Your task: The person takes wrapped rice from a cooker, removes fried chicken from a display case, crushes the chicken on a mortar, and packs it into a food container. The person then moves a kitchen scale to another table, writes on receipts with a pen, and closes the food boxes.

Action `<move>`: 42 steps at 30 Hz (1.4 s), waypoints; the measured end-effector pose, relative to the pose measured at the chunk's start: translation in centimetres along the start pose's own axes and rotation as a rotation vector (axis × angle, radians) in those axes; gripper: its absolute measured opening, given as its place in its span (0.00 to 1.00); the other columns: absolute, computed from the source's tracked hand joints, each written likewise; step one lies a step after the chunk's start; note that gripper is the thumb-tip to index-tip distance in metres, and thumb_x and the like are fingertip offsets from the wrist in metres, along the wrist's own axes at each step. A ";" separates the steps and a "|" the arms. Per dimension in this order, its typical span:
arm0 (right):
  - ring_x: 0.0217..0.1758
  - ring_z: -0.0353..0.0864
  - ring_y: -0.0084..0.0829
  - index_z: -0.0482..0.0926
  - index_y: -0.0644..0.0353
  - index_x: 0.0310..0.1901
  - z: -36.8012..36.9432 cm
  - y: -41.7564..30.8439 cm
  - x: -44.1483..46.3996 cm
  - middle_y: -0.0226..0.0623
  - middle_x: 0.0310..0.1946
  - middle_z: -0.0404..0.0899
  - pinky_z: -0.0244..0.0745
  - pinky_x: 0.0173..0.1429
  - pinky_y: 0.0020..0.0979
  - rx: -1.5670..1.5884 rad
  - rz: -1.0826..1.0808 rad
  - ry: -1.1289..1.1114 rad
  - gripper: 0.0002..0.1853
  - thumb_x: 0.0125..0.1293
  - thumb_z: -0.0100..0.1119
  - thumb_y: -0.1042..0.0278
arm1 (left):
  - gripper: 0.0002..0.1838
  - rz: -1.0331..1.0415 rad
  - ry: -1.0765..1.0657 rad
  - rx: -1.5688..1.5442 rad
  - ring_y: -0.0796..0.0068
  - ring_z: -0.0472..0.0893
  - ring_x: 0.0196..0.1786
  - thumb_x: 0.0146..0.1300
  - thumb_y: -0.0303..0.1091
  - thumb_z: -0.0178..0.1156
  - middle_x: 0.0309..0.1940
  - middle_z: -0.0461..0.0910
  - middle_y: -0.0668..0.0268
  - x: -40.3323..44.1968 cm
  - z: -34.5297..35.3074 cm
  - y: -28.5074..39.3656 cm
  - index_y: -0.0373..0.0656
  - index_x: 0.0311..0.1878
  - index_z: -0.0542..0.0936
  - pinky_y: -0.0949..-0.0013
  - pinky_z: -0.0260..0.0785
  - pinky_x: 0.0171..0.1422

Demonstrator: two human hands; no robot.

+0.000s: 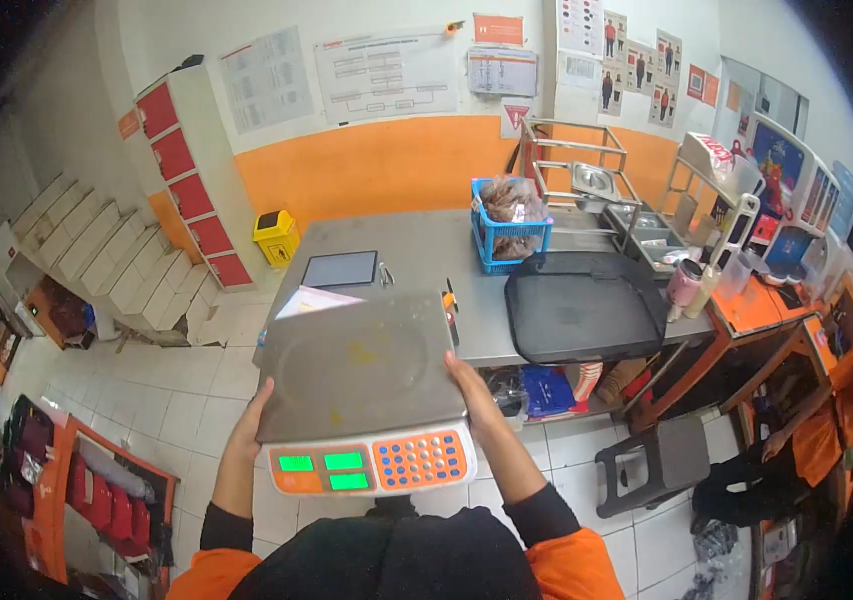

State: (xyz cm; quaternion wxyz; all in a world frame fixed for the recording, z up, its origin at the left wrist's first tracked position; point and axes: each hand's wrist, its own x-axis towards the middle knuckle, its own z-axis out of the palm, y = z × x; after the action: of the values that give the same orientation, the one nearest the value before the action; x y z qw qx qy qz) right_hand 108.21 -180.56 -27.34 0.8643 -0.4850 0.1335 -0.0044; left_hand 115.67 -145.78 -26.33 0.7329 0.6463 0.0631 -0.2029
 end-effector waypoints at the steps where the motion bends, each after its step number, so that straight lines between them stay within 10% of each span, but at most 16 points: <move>1: 0.57 0.74 0.29 0.69 0.65 0.58 0.6 -1.3 2.6 0.40 0.54 0.74 0.69 0.61 0.31 0.065 0.019 -0.034 0.34 0.63 0.58 0.42 | 0.44 -0.003 -0.033 -0.009 0.70 0.72 0.60 0.56 0.63 0.62 0.59 0.72 0.61 4.3 -0.3 1.1 0.37 0.65 0.67 0.67 0.64 0.63; 16: 0.63 0.70 0.42 0.65 0.58 0.64 -4.7 -3.8 37.2 0.44 0.61 0.70 0.63 0.68 0.44 0.366 -0.075 0.277 0.44 0.55 0.60 0.32 | 0.40 -0.232 -0.547 0.429 0.68 0.79 0.53 0.53 0.62 0.66 0.54 0.78 0.60 53.5 11.0 19.2 0.39 0.59 0.73 0.65 0.70 0.60; 25: 0.71 0.56 0.43 0.43 0.67 0.70 -1.8 0.4 43.4 0.52 0.68 0.55 0.52 0.73 0.45 0.280 -0.191 0.633 0.54 0.58 0.56 0.31 | 0.42 -0.206 -0.759 0.836 0.71 0.79 0.51 0.53 0.68 0.62 0.54 0.78 0.60 71.1 18.0 20.4 0.43 0.61 0.73 0.67 0.71 0.57; 42: 0.72 0.53 0.46 0.27 0.52 0.72 -0.4 4.9 48.7 0.51 0.70 0.47 0.55 0.69 0.54 0.218 -0.130 0.814 0.55 0.61 0.63 0.46 | 0.44 -0.282 -0.615 0.880 0.63 0.78 0.51 0.39 0.76 0.65 0.48 0.81 0.59 80.2 20.4 14.6 0.47 0.49 0.83 0.60 0.66 0.58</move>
State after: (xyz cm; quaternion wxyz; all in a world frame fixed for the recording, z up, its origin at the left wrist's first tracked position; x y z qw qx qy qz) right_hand 154.47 -184.95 -42.67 0.7853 -0.3569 0.4314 -0.2641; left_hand 190.67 -181.69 -38.18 0.3443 0.7878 -0.1585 -0.4854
